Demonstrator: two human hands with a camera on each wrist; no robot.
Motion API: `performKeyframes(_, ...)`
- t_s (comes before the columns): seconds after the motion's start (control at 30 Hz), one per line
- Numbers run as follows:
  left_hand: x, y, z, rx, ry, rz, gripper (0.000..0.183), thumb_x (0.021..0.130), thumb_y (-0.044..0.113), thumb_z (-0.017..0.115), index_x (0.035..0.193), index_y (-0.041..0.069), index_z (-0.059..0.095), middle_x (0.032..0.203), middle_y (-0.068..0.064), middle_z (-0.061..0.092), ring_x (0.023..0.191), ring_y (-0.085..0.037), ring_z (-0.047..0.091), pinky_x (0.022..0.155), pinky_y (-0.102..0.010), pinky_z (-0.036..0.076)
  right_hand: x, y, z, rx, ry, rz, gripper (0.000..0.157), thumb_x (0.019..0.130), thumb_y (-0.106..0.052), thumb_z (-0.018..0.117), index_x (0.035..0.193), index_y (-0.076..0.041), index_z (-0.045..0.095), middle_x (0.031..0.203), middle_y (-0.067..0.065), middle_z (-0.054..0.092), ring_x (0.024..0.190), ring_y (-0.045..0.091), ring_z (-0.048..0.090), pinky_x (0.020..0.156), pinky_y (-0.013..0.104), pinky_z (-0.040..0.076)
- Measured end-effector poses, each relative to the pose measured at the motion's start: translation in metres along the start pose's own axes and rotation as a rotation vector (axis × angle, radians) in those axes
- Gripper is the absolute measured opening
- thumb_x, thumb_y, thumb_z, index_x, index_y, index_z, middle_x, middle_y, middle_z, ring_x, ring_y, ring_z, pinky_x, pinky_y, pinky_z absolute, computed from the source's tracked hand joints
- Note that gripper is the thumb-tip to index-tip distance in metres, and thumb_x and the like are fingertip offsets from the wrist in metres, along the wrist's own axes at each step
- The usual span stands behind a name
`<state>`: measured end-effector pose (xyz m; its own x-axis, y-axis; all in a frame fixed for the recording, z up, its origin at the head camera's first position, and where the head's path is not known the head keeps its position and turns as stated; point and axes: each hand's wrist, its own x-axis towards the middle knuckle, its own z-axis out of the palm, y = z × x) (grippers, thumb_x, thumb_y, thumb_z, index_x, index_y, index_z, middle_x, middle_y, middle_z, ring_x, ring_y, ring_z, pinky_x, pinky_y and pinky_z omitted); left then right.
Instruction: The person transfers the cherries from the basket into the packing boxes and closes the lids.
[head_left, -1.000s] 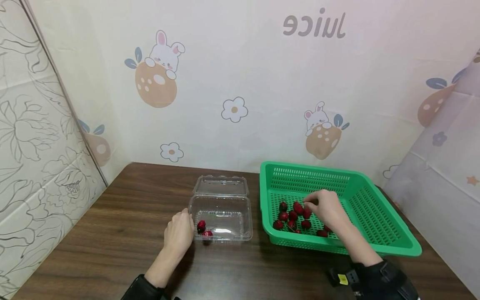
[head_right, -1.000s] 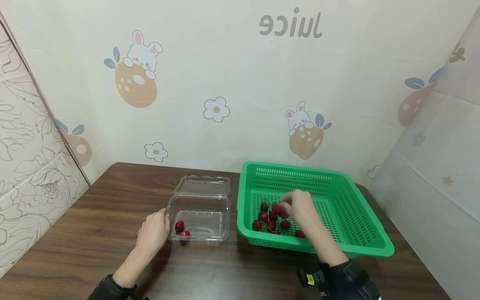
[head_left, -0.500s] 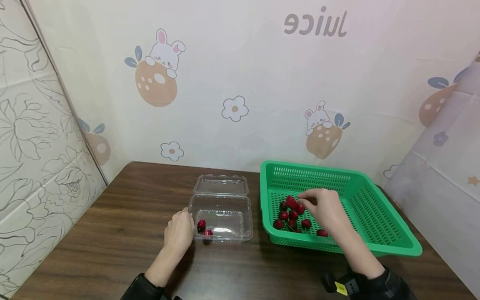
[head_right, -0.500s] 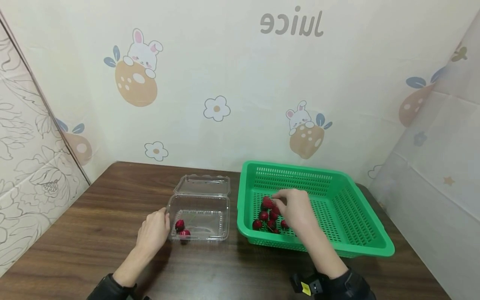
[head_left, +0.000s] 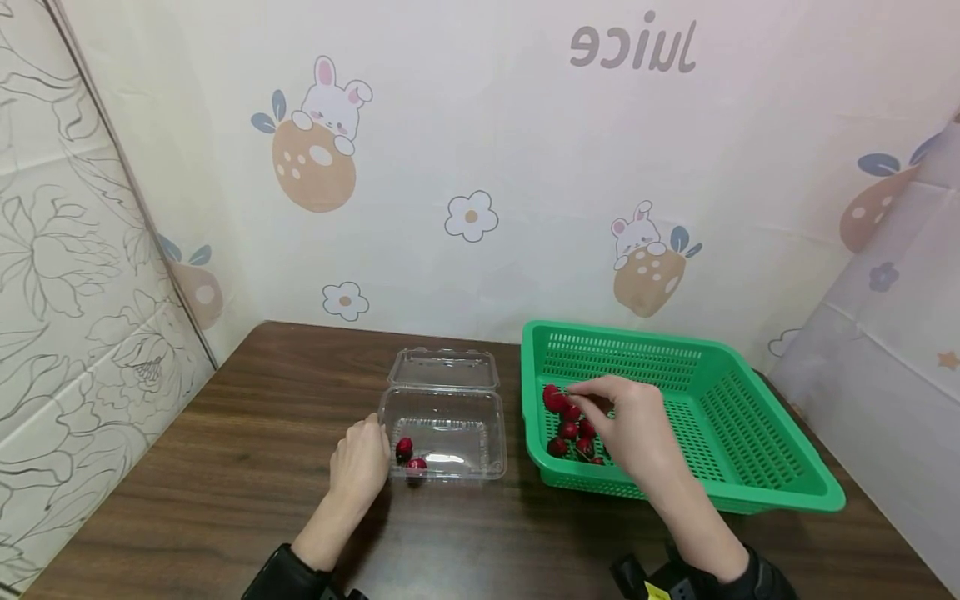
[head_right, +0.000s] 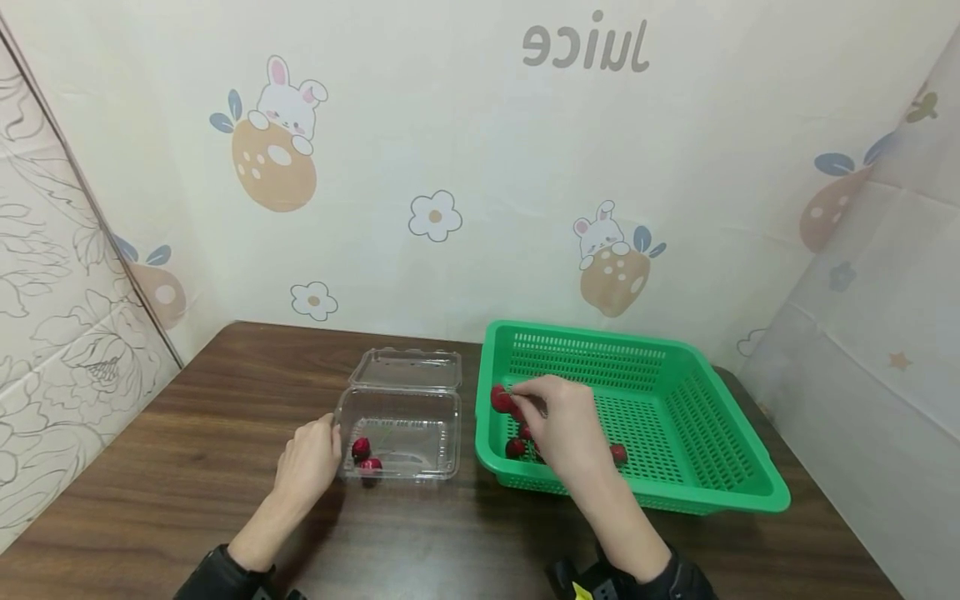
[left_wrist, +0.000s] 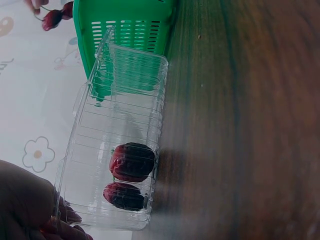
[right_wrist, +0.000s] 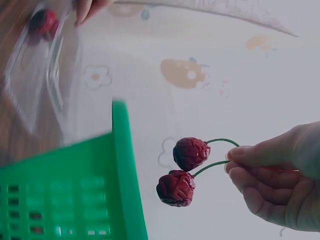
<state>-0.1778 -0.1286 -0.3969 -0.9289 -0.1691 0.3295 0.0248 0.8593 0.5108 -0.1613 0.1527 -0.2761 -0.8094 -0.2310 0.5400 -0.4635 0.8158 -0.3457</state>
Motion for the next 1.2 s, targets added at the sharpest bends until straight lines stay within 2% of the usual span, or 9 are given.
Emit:
performKeyframes(0.13, 0.000, 0.000, 0.000, 0.000, 0.007, 0.008, 0.013, 0.085, 0.005, 0.051, 0.077, -0.005, 0.054, 0.069, -0.017, 0.057, 0.060, -0.039, 0.058, 0.043, -0.044, 0.042, -0.001, -0.010, 0.006, 0.035, 0.048, -0.065, 0.013, 0.072, 0.000, 0.070, 0.083, -0.007, 0.071, 0.080, 0.004, 0.066, 0.057, 0.006, 0.055, 0.048, 0.020, 0.043)
performKeyframes(0.27, 0.000, 0.000, 0.000, 0.003, 0.005, 0.010, 0.014, 0.086, 0.005, 0.051, 0.075, -0.004, 0.053, 0.069, -0.017, 0.057, 0.060, -0.039, 0.058, 0.043, -0.044, 0.042, -0.002, -0.019, 0.014, 0.063, 0.078, -0.117, 0.013, 0.071, 0.000, 0.071, 0.083, -0.008, 0.071, 0.079, 0.002, 0.066, 0.057, 0.004, 0.054, 0.047, 0.018, 0.041)
performKeyframes(0.47, 0.000, 0.000, 0.001, 0.012, 0.000, 0.005, 0.014, 0.086, 0.006, 0.051, 0.077, -0.005, 0.054, 0.069, -0.016, 0.056, 0.060, -0.039, 0.058, 0.043, -0.044, 0.042, 0.000, -0.034, 0.027, 0.128, 0.081, -0.139, 0.015, 0.070, -0.002, 0.072, 0.083, -0.009, 0.071, 0.077, 0.000, 0.066, 0.058, 0.002, 0.053, 0.049, 0.017, 0.042)
performKeyframes(0.7, 0.000, 0.000, -0.001, 0.006, -0.006, 0.004, 0.014, 0.086, 0.006, 0.051, 0.076, -0.004, 0.053, 0.068, -0.015, 0.056, 0.059, -0.038, 0.058, 0.043, -0.043, 0.042, 0.001, -0.049, 0.042, 0.195, 0.081, -0.162, 0.019, 0.069, 0.001, 0.072, 0.085, -0.010, 0.071, 0.076, -0.002, 0.065, 0.055, 0.003, 0.044, 0.045, 0.017, 0.035)
performKeyframes(0.93, 0.000, 0.000, 0.000, 0.001, -0.012, -0.005, 0.014, 0.086, 0.006, 0.051, 0.076, -0.003, 0.053, 0.069, -0.015, 0.057, 0.060, -0.037, 0.058, 0.043, -0.043, 0.042, 0.001, -0.056, 0.055, 0.251, 0.070, -0.168, 0.019, 0.069, 0.002, 0.072, 0.084, -0.009, 0.071, 0.078, -0.002, 0.066, 0.066, 0.003, 0.057, 0.051, 0.016, 0.042)
performKeyframes(1.2, 0.000, 0.000, 0.001, -0.001, -0.010, -0.015, 0.014, 0.086, 0.007, 0.052, 0.075, -0.002, 0.053, 0.068, -0.015, 0.056, 0.060, -0.038, 0.058, 0.043, -0.043, 0.042, 0.000, -0.059, 0.074, 0.264, 0.043, -0.186, 0.017, 0.069, 0.002, 0.072, 0.084, -0.007, 0.071, 0.077, -0.001, 0.065, 0.061, 0.003, 0.055, 0.049, 0.014, 0.040)
